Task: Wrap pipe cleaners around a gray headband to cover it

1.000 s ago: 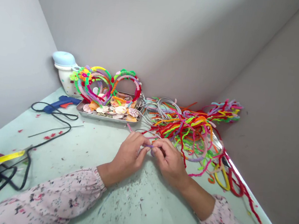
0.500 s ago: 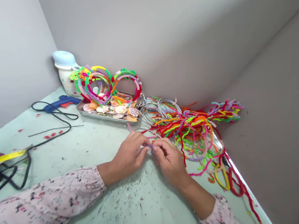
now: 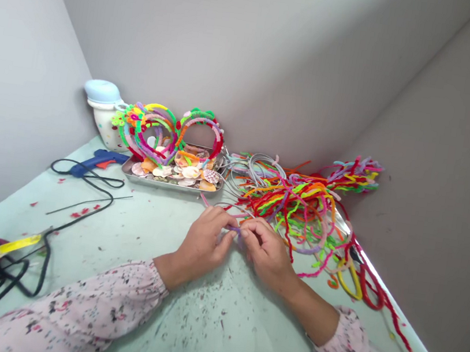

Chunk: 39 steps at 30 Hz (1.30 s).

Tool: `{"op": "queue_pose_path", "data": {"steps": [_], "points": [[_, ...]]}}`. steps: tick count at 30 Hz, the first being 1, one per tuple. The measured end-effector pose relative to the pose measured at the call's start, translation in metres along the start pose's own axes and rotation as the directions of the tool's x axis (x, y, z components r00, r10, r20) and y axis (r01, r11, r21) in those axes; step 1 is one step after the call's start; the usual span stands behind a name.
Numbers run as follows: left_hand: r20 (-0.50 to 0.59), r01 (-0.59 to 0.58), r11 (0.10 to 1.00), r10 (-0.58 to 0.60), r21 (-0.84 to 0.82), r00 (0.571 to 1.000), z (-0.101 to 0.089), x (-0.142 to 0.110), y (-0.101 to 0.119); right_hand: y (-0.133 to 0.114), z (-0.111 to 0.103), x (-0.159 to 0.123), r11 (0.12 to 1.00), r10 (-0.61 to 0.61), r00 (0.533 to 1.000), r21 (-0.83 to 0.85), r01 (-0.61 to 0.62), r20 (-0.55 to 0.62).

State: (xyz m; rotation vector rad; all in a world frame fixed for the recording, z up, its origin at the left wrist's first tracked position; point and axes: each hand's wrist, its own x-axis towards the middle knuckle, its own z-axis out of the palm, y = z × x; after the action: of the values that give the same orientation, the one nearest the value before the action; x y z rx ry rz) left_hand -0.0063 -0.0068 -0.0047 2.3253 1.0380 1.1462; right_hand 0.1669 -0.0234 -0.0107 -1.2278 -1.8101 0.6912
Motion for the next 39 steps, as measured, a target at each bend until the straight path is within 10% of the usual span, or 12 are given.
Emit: {"op": "queue_pose_path", "data": {"steps": [39], "points": [[0.088,0.107,0.994,-0.109,0.027,0.990,0.0025,0.0028,-0.0009,-0.0015,-0.0002,0.0000,0.988,-0.103,0.993,-0.117,0.096,-0.058]]}}
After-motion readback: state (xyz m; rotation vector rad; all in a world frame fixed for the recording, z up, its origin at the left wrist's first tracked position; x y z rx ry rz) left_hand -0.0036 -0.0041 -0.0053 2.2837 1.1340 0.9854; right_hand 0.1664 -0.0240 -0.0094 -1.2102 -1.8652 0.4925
